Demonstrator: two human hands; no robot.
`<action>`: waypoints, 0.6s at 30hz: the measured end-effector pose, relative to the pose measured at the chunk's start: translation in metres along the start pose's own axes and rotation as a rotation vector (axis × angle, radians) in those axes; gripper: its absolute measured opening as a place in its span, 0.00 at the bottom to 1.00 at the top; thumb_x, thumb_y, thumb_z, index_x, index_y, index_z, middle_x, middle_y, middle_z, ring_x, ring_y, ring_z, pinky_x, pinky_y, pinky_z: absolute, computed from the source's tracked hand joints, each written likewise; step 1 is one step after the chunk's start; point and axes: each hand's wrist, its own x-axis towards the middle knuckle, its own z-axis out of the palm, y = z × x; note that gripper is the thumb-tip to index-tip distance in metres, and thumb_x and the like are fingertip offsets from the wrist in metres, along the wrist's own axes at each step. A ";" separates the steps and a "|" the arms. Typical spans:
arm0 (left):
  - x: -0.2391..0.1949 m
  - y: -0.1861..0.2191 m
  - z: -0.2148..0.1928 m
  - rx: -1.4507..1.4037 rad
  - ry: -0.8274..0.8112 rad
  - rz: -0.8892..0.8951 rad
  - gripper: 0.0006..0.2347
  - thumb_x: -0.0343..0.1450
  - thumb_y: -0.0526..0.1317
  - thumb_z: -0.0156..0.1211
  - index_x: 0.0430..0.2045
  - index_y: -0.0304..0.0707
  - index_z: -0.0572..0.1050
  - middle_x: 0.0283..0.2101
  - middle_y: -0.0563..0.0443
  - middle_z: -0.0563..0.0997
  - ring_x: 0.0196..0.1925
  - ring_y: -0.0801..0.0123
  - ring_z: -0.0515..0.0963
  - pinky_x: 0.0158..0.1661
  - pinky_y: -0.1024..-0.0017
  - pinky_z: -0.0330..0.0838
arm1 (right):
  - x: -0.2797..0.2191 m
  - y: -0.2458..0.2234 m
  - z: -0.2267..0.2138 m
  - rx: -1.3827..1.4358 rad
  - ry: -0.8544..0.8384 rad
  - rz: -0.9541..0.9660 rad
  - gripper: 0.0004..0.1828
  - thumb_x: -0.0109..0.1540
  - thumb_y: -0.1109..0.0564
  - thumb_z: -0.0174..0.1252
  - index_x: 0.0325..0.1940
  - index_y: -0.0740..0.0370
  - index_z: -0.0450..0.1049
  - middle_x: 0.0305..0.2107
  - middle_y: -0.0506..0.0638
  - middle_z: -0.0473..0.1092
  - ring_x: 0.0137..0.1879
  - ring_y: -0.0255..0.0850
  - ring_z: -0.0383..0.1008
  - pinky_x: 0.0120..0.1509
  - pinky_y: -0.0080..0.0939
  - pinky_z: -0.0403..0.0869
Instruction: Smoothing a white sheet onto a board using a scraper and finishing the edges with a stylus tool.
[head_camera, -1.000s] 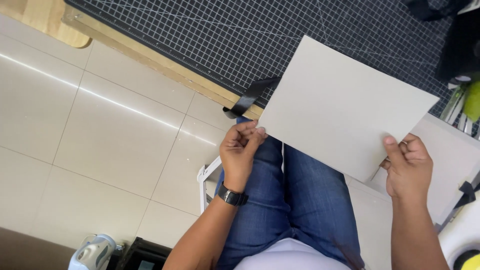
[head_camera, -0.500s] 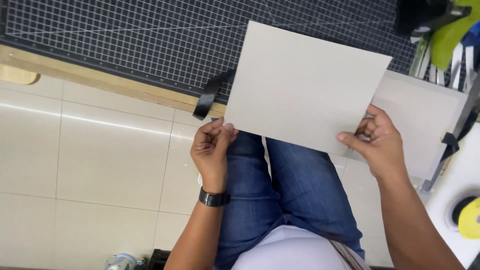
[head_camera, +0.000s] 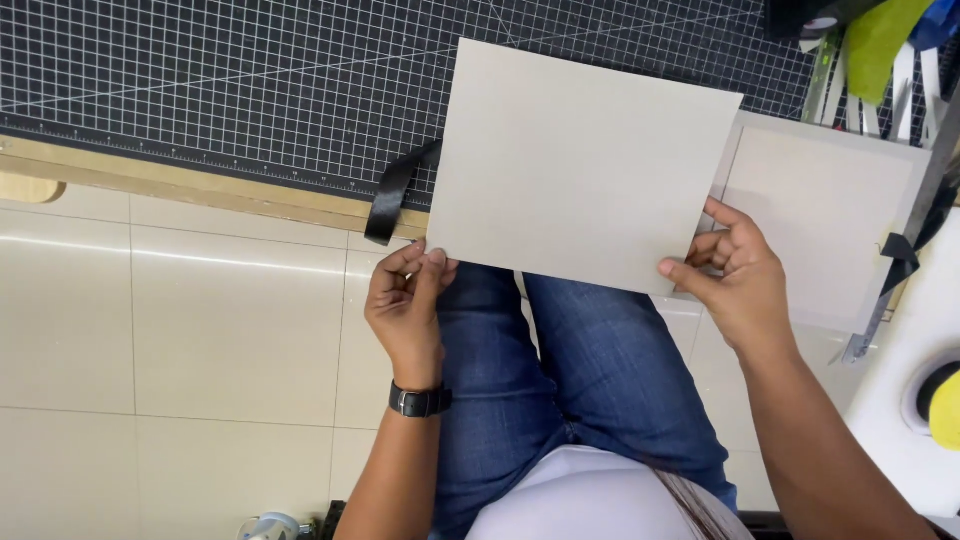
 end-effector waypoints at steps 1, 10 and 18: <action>-0.001 0.000 0.000 0.003 -0.003 -0.002 0.10 0.68 0.32 0.68 0.41 0.28 0.78 0.35 0.42 0.83 0.35 0.61 0.87 0.42 0.69 0.87 | -0.002 -0.003 0.001 0.002 0.002 0.003 0.44 0.55 0.65 0.69 0.75 0.60 0.61 0.36 0.49 0.72 0.42 0.35 0.71 0.49 0.34 0.76; 0.000 -0.002 0.002 0.003 -0.008 0.007 0.09 0.69 0.31 0.68 0.41 0.30 0.78 0.35 0.43 0.84 0.35 0.63 0.87 0.42 0.71 0.87 | -0.007 -0.004 0.003 0.061 0.019 0.069 0.42 0.56 0.66 0.68 0.74 0.60 0.62 0.33 0.51 0.70 0.39 0.37 0.71 0.41 0.40 0.82; 0.002 -0.010 0.000 0.030 0.001 0.101 0.08 0.70 0.28 0.67 0.41 0.23 0.77 0.33 0.42 0.80 0.35 0.60 0.88 0.38 0.66 0.88 | -0.007 0.009 0.004 0.038 0.041 -0.056 0.44 0.55 0.70 0.71 0.73 0.68 0.61 0.33 0.58 0.72 0.39 0.42 0.73 0.41 0.43 0.82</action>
